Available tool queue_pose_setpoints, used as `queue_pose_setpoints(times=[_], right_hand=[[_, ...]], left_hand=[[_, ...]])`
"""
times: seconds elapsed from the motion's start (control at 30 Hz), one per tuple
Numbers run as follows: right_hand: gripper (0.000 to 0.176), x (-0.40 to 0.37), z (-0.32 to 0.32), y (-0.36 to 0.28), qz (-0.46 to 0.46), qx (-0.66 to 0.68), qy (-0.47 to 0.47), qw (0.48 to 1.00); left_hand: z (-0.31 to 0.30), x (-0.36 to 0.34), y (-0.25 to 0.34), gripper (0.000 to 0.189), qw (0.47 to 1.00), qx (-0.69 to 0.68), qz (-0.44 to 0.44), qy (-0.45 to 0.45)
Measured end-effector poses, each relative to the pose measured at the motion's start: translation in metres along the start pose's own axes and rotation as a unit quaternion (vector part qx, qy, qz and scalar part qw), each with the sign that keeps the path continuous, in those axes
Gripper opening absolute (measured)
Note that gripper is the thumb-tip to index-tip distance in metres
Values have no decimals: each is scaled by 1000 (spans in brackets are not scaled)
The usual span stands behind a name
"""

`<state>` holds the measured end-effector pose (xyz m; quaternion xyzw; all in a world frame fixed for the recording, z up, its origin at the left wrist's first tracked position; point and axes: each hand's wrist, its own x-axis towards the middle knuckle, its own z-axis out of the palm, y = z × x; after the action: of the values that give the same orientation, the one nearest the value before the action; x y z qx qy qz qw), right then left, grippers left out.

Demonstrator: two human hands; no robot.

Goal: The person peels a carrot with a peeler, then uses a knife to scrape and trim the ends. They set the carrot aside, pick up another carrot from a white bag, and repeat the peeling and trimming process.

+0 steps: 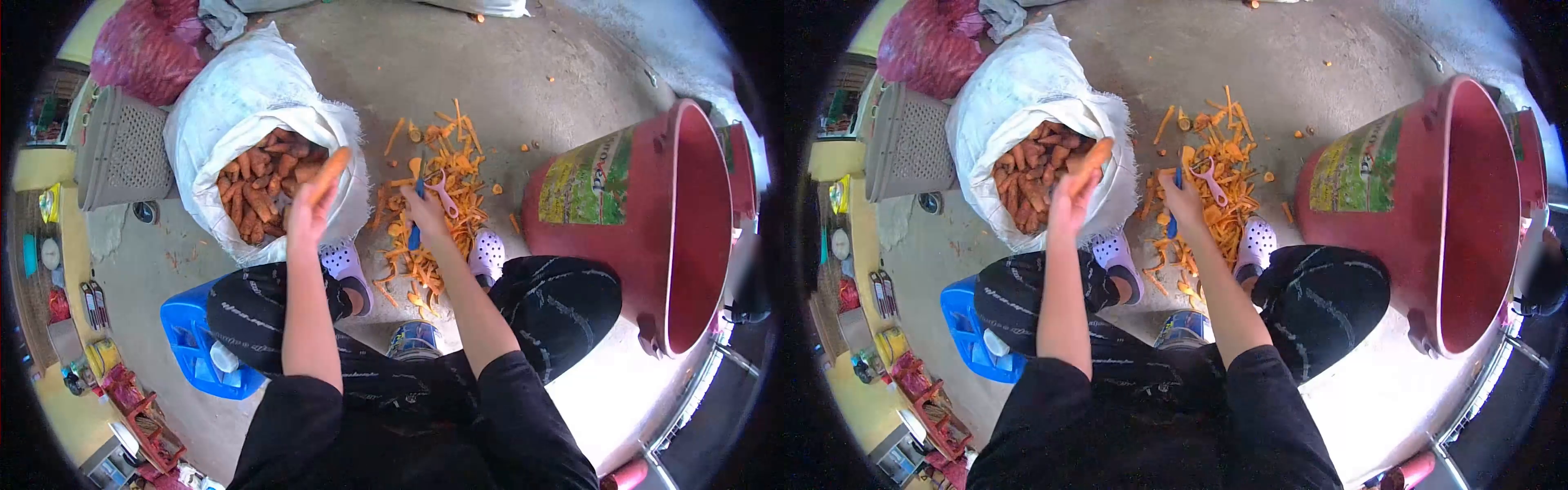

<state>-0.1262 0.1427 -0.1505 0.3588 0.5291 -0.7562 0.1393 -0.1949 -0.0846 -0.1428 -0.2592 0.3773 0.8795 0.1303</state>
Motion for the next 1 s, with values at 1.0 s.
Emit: queue_pose_setpoints(times=[1.0], right_hand=[[69, -107, -66, -83, -97, -91, -102, 986]], left_hand=[[104, -150, -59, 28, 884, 412, -4, -222]])
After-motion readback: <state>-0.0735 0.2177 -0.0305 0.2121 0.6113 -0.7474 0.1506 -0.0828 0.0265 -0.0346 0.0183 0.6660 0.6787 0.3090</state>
